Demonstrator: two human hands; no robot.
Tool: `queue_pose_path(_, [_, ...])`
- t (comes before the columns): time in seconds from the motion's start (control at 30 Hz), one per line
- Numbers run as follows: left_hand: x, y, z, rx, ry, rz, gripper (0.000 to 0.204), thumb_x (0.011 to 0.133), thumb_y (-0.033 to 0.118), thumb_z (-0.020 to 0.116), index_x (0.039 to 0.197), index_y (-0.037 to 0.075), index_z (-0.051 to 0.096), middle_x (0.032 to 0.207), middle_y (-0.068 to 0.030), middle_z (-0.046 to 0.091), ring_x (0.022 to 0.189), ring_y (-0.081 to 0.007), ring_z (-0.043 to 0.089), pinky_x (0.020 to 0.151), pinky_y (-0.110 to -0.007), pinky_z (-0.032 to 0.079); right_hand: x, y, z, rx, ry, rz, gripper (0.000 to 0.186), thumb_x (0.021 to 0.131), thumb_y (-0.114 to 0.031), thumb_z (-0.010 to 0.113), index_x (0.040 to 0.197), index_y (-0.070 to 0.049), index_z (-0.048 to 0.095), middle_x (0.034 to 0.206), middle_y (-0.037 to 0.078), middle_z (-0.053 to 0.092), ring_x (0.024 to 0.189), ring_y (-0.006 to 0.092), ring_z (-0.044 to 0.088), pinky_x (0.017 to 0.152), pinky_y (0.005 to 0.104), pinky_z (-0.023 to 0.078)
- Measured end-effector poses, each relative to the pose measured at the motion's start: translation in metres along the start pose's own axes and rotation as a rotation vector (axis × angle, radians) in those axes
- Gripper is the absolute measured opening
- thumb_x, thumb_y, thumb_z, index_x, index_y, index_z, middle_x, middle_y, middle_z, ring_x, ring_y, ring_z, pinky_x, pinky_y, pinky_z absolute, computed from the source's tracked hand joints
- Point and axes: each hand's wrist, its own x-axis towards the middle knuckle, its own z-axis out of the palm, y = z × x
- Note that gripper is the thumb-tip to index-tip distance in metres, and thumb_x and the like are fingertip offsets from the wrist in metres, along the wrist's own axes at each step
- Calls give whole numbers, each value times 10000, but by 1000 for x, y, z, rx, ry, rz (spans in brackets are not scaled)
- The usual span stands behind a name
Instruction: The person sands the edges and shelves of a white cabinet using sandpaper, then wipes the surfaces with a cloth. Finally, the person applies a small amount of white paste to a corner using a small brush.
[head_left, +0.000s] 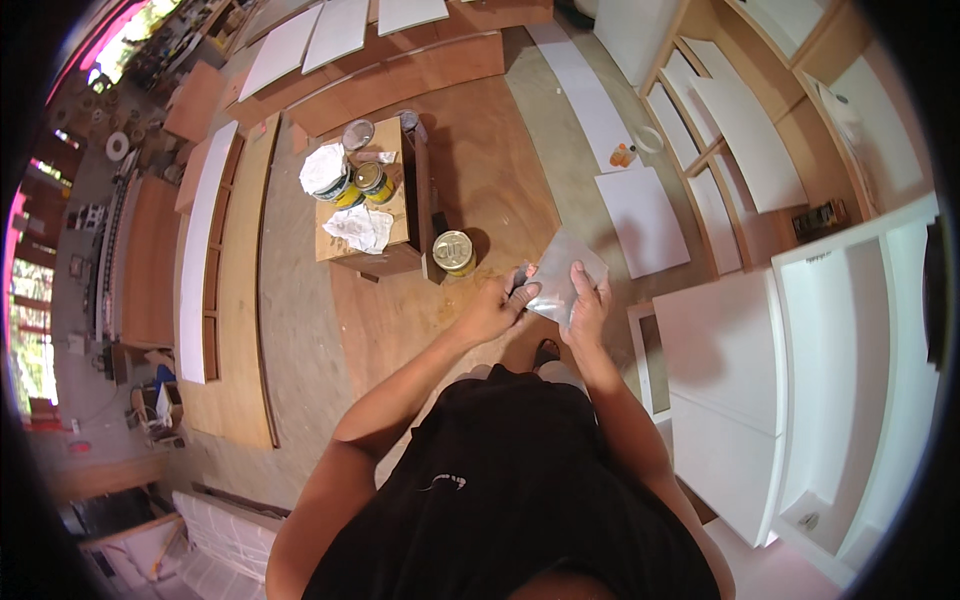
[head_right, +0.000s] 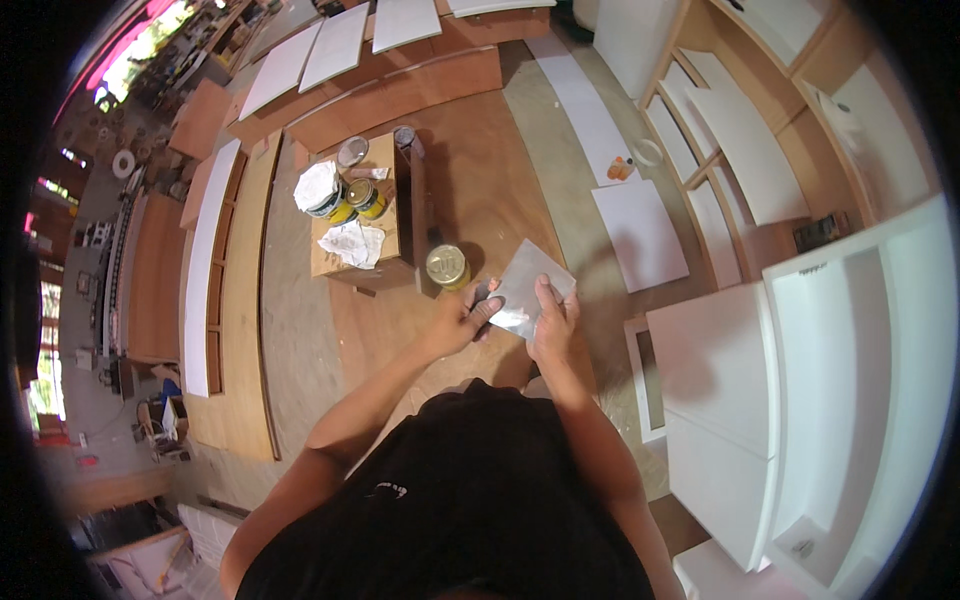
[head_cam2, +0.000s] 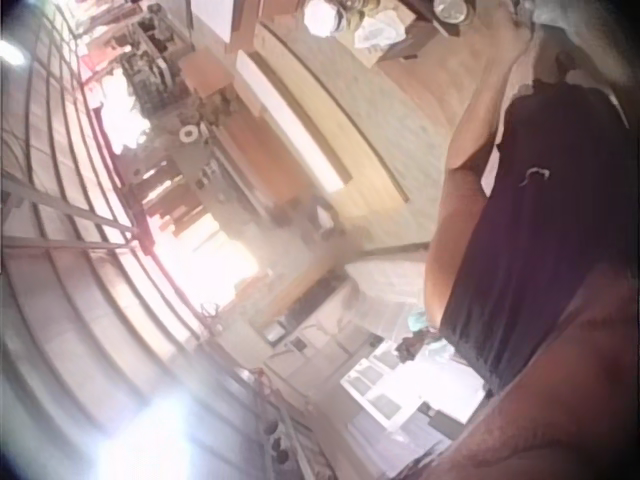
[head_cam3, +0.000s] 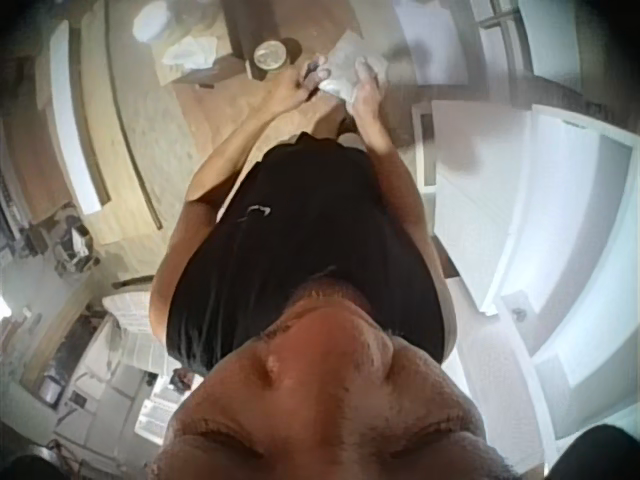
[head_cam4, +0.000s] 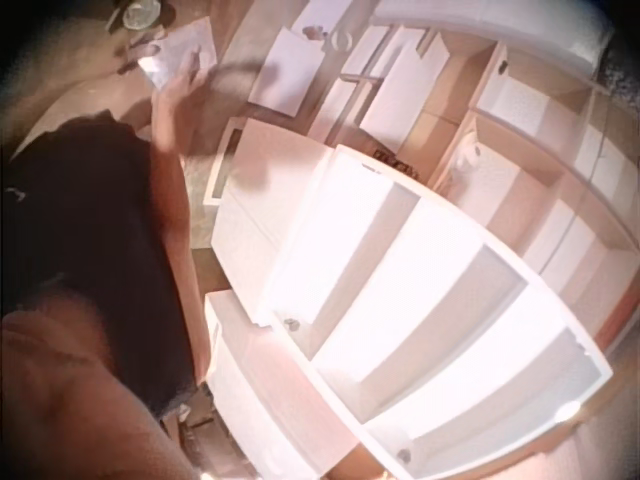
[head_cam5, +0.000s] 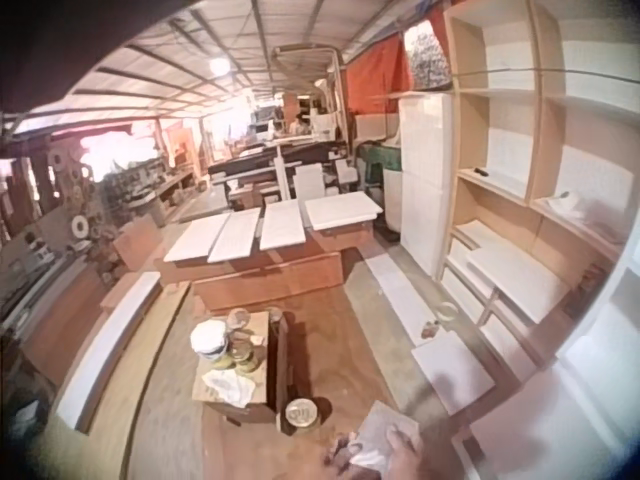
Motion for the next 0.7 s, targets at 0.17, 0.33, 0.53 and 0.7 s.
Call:
queue_pose_path(0.17, [45, 20, -37, 431, -69, 15, 480, 993, 406, 527, 811, -28, 615, 655, -173, 629, 589, -328, 632, 591, -426, 479, 66, 3, 16, 18, -177, 117, 340, 922, -123, 645, 1208, -13, 497, 1098, 115, 627, 969, 204, 627, 837, 355, 523])
queue_pose_path(0.33, [84, 1, -86, 793, -73, 0, 409, 993, 389, 531, 970, -2, 647, 697, -142, 652, 582, -239, 645, 588, -365, 515, 125, 38, 37, -29, -161, 189, 332, 933, -125, 619, 1216, -18, 483, 1112, 127, 619, 981, 232, 635, 829, 396, 538])
queue_pose_path(0.53, [122, -52, -163, -84, 202, -352, 207, 964, 160, 596, 1099, 10, 548, 801, -86, 633, 608, -134, 644, 479, -258, 507, 222, 86, 79, -233, 191, 145, 298, 959, -123, 570, 1217, -16, 468, 1127, 134, 613, 956, 234, 642, 814, 417, 544])
queue_pose_path(0.7, [189, -85, -190, -612, 333, -259, 150, 916, 96, 654, 1012, -1, 592, 758, -56, 646, 519, -91, 593, 413, -212, 429, 281, 125, 135, -351, -24, -104, 242, 976, -85, 527, 1200, 0, 490, 1113, 141, 624, 931, 227, 642, 818, 370, 538])
